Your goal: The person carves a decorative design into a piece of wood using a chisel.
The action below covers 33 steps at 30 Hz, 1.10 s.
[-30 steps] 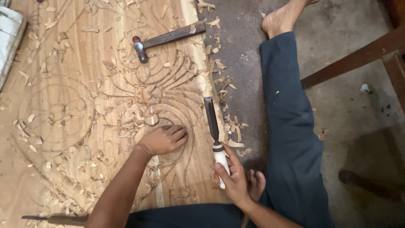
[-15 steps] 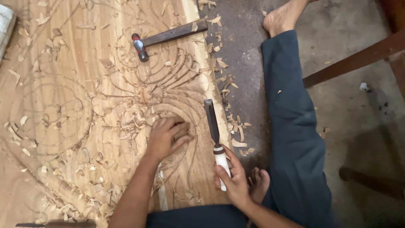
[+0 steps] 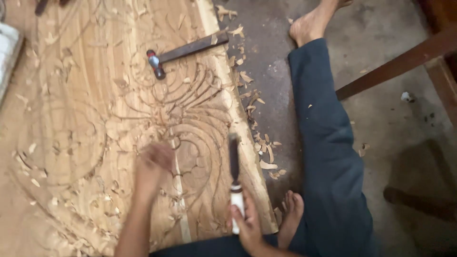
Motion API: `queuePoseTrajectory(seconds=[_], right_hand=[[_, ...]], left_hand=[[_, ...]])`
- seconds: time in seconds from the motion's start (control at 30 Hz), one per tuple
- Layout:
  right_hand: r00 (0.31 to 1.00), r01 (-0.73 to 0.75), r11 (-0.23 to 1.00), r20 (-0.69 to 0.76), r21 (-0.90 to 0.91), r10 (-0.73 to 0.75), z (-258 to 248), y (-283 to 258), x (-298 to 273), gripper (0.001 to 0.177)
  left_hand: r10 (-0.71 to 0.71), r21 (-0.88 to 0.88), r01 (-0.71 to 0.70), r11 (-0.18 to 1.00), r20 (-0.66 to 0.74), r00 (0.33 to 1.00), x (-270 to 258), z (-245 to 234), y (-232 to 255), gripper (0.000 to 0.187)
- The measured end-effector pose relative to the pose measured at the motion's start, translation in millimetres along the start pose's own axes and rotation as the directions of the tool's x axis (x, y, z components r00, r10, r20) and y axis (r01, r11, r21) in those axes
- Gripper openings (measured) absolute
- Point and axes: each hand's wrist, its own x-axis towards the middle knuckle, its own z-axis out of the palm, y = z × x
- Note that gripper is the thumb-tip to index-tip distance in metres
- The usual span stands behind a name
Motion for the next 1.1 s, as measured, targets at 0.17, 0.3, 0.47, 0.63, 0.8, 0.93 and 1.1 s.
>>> queuePoseTrajectory(seconds=[0.17,0.3,0.47,0.63,0.8,0.93,1.1], right_hand=[[0.978,-0.209,0.971,0.037,0.112,0.206,31.6,50.0,-25.2,0.068],[0.958,-0.285,0.955,0.064,0.077,0.280,39.3,43.0,-23.9,0.070],[0.947,-0.317,0.948,0.062,0.025,0.316,33.7,36.1,-29.4,0.071],[0.908,-0.419,0.908,0.027,0.025,0.418,42.5,37.8,-36.8,0.073],[0.929,-0.365,0.930,0.075,0.029,0.362,45.2,38.1,-32.8,0.074],[0.937,-0.345,0.937,0.073,0.058,0.341,43.0,41.0,-28.8,0.074],[0.956,-0.289,0.957,0.060,0.030,0.287,46.6,35.0,-25.0,0.071]], left_hand=[[-0.126,0.390,-0.003,0.921,0.303,0.945,-47.4,40.7,7.0,0.037],[-0.226,0.339,0.104,0.935,0.342,0.912,-28.2,59.0,-12.7,0.038],[-0.209,0.377,0.038,0.925,0.425,0.881,-18.1,60.2,-3.1,0.035],[-0.285,0.438,0.076,0.896,0.434,0.855,-15.8,57.9,3.6,0.031],[-0.277,0.439,0.086,0.895,0.392,0.877,-17.6,60.1,6.3,0.032],[-0.268,0.428,0.111,0.897,0.327,0.906,-25.4,66.0,9.8,0.032],[-0.225,0.339,0.141,0.930,0.220,0.949,-28.7,71.2,10.0,0.033]])
